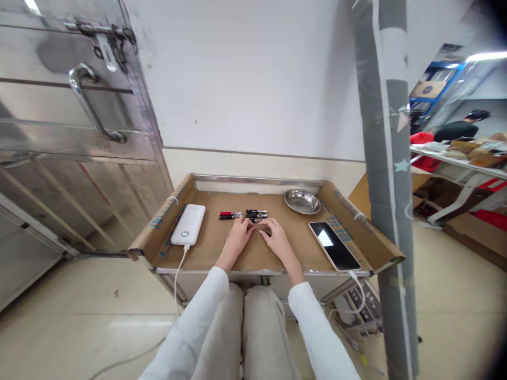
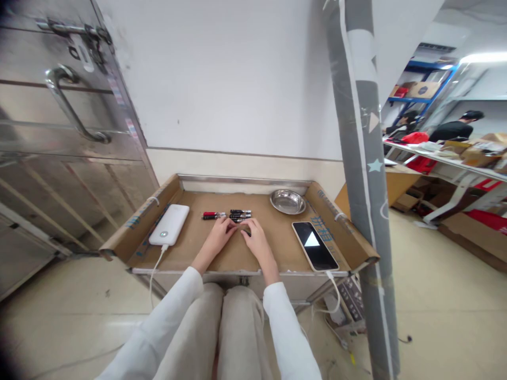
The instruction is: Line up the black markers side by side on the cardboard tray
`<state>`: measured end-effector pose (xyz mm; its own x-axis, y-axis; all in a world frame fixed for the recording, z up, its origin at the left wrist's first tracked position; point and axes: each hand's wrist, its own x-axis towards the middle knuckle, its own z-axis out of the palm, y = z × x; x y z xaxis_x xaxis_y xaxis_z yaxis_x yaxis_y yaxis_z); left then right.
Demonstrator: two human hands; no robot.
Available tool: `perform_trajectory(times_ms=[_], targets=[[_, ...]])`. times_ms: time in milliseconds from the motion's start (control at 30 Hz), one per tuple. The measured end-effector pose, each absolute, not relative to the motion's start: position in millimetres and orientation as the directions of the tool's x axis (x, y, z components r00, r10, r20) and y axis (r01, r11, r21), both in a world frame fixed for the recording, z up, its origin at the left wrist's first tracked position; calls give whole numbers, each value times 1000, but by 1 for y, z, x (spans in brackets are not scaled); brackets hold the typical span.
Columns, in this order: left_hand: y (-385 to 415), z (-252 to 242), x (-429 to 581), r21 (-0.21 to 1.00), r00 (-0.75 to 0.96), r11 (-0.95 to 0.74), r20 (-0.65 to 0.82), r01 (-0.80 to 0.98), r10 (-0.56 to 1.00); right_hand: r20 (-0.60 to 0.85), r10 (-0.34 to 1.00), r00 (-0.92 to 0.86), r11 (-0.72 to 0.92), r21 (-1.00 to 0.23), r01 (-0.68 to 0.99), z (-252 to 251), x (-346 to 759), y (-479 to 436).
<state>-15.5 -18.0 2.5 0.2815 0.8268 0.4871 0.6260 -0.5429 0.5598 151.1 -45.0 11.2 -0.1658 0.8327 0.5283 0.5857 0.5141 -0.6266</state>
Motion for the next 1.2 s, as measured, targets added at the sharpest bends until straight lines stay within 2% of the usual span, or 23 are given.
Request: perform_trajectory(times_ms=[133,333,533,767,1000,1100,1200], targets=[[-22,7,-17,506,186,-490,537,709,823,534,841,-91,423,-543,726,10,153,-46],[-24,17,-15,431,138,-412,538,803,832,488,856,-173,456,-553,697,14,145,-33],[-20,19,-13,458,108,-400,541,794,834,514,848,-133,445,-551,706,19,144,-39],[-16,14,-13,449,157,-431,528,783,835,474,862,-179,473,-627,618,12,148,-34],[-19,19,-13,424,128,-405,547,810,827,551,825,-125,452,-510,732,16,142,-35],[-24,23,-14,461,3,-300,541,835,841,561,817,-134,417,-414,809,21,142,-43],[-30,25,-14,488,-187,-106,513,866,838,551,823,-138,380,-354,855,22,142,-46]])
